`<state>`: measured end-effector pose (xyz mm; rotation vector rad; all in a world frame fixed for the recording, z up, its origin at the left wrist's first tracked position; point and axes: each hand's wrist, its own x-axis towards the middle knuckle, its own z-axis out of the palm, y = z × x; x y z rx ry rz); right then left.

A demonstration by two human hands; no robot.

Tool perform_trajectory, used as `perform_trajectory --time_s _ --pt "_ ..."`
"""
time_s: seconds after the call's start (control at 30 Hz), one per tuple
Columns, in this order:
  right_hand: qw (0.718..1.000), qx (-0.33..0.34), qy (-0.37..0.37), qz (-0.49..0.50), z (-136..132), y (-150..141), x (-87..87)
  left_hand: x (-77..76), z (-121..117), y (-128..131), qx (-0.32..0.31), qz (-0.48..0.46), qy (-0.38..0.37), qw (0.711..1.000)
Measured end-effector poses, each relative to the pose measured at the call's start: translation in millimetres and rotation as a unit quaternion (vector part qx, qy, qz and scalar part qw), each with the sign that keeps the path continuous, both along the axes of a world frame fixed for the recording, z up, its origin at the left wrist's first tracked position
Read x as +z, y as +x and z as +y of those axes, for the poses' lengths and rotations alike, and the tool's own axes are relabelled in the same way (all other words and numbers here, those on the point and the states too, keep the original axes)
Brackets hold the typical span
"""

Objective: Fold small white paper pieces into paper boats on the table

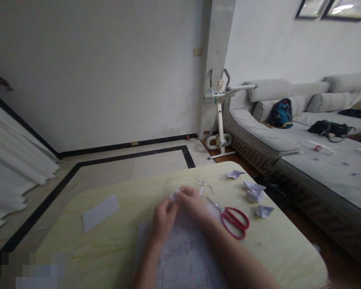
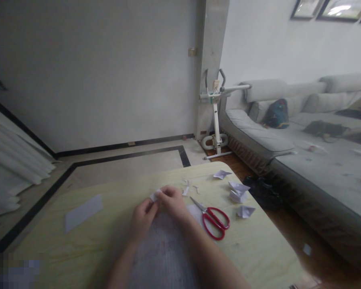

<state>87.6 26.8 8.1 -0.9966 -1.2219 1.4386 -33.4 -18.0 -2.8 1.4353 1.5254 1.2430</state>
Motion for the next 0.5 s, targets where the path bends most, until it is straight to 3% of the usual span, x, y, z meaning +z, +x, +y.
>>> perform_trajectory --time_s 0.33,0.5 --pt "0.999 0.031 -0.003 0.011 -1.6 2.6 4.8 3.3 -1.4 3.1 -0.008 -0.021 -0.003 1.0" --pt "0.999 -0.008 0.021 -0.028 -4.9 -0.9 9.2 3.6 -0.5 2.5 -0.017 -0.001 -0.003 1.0"
